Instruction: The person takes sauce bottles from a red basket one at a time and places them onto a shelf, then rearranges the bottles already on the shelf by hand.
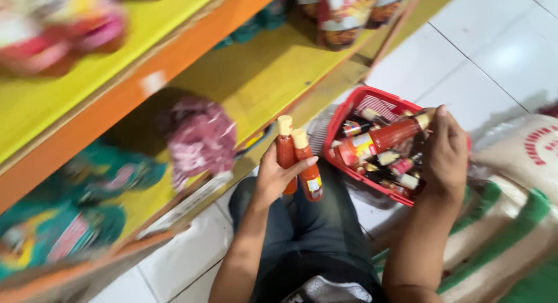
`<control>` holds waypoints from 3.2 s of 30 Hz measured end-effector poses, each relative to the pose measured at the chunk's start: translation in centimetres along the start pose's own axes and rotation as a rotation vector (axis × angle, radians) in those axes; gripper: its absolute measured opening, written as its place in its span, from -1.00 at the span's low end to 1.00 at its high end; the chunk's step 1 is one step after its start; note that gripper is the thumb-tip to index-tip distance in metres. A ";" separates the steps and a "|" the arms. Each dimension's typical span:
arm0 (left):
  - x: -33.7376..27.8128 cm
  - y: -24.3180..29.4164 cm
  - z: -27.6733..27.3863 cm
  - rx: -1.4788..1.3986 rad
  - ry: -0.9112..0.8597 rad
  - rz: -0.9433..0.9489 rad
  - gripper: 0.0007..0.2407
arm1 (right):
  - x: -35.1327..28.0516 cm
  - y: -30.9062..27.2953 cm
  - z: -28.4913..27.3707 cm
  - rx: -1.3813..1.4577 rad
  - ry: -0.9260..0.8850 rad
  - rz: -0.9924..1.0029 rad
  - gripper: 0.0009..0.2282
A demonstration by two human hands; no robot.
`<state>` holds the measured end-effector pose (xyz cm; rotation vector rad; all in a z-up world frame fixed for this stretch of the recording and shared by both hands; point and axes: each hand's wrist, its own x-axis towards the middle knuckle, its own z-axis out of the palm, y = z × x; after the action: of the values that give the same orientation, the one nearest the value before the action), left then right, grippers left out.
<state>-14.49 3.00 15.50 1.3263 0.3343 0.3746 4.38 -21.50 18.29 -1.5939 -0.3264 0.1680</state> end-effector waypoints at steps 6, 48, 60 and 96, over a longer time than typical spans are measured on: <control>-8.6 4.5 -5.3 -0.066 0.084 0.025 -0.59 | -4.3 -5.8 8.7 0.338 -0.394 -0.049 -0.66; -22.0 13.5 -9.4 -0.295 0.561 0.352 -0.67 | -18.3 -16.7 22.9 0.371 -0.866 -0.097 -0.39; -22.3 15.6 -6.9 -0.224 0.453 0.416 -0.65 | -17.4 -15.1 20.6 0.450 -0.682 -0.122 -0.62; -19.7 15.1 -5.4 -0.164 0.493 0.374 -0.68 | -20.0 -14.3 19.1 0.298 -0.785 -0.137 -0.42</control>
<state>-35.62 1.90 29.56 1.1212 0.4538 1.0301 -21.92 -9.20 29.66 -1.1482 -0.9663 0.7079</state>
